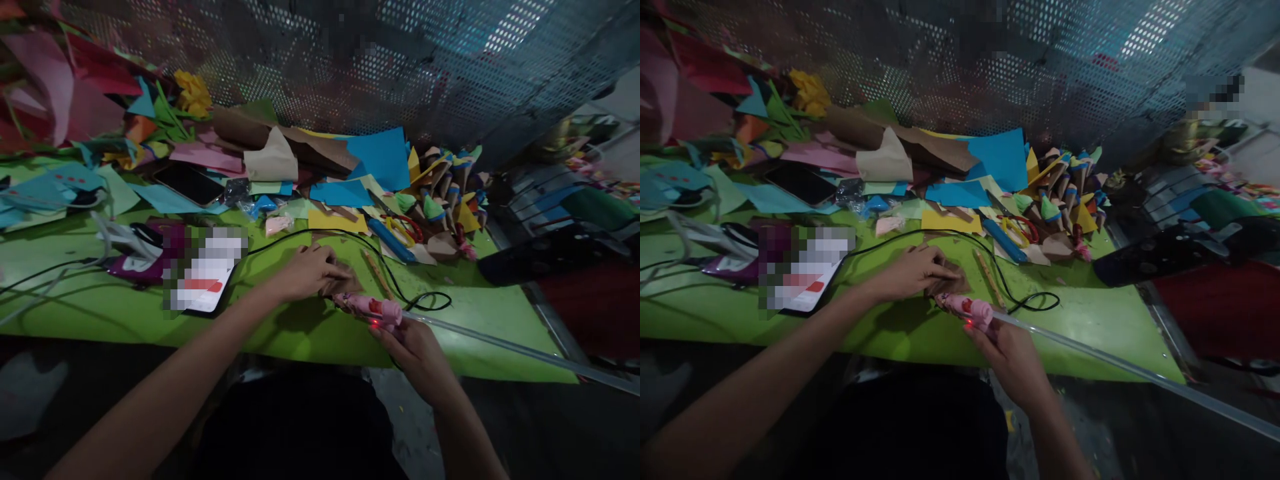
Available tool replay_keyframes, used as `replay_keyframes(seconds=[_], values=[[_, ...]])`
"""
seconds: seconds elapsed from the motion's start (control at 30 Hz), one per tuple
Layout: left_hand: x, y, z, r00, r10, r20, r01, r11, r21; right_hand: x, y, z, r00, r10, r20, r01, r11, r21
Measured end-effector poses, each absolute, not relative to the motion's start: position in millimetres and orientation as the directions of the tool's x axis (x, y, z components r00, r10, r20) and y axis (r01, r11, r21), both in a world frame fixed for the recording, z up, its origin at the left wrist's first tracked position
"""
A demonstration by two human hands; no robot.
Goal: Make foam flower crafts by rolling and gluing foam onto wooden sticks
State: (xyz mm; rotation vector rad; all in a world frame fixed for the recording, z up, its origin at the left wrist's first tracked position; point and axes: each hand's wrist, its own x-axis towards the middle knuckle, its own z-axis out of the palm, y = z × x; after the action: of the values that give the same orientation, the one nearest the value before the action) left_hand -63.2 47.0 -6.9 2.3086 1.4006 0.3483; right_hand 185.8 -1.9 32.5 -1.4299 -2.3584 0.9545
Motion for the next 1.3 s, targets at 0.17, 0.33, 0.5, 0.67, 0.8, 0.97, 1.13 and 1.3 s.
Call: replay_keyframes(seconds=[0.17, 0.33, 0.5, 0.67, 0.8, 0.97, 1.13, 1.3], values=[[-64, 47, -7, 0.459, 0.888, -0.024, 0.794, -0.397, 0.461, 183, -2, 33, -0.524, 0.842, -0.126, 0.700, 0.342, -0.627], [-63, 47, -5, 0.456, 0.889, -0.030, 0.792, -0.390, 0.470, 187, 0, 31, -0.531, 0.838, -0.125, 0.698, 0.348, -0.626], [-63, 47, -5, 0.459, 0.888, -0.026, 0.787, -0.393, 0.475, 189, -1, 31, -0.501, 0.856, -0.127, 0.712, 0.324, -0.623], [-63, 46, -3, 0.458, 0.888, -0.034, 0.791, -0.390, 0.471, 186, -1, 31, -0.553, 0.820, -0.148, 0.671, 0.334, -0.662], [-63, 47, -2, 0.451, 0.892, -0.042, 0.793, -0.379, 0.477, 188, 0, 30, -0.546, 0.827, -0.136, 0.685, 0.347, -0.641], [-63, 47, -3, 0.456, 0.889, -0.037, 0.787, -0.383, 0.484, 190, -1, 32, -0.505, 0.853, -0.133, 0.709, 0.322, -0.627], [-63, 46, -1, 0.457, 0.889, -0.034, 0.788, -0.387, 0.479, 187, -2, 34, -0.520, 0.842, -0.141, 0.709, 0.334, -0.621], [-63, 46, 0, 0.449, 0.892, -0.042, 0.790, -0.375, 0.484, 195, -1, 34, -0.488, 0.866, -0.109, 0.729, 0.335, -0.597]])
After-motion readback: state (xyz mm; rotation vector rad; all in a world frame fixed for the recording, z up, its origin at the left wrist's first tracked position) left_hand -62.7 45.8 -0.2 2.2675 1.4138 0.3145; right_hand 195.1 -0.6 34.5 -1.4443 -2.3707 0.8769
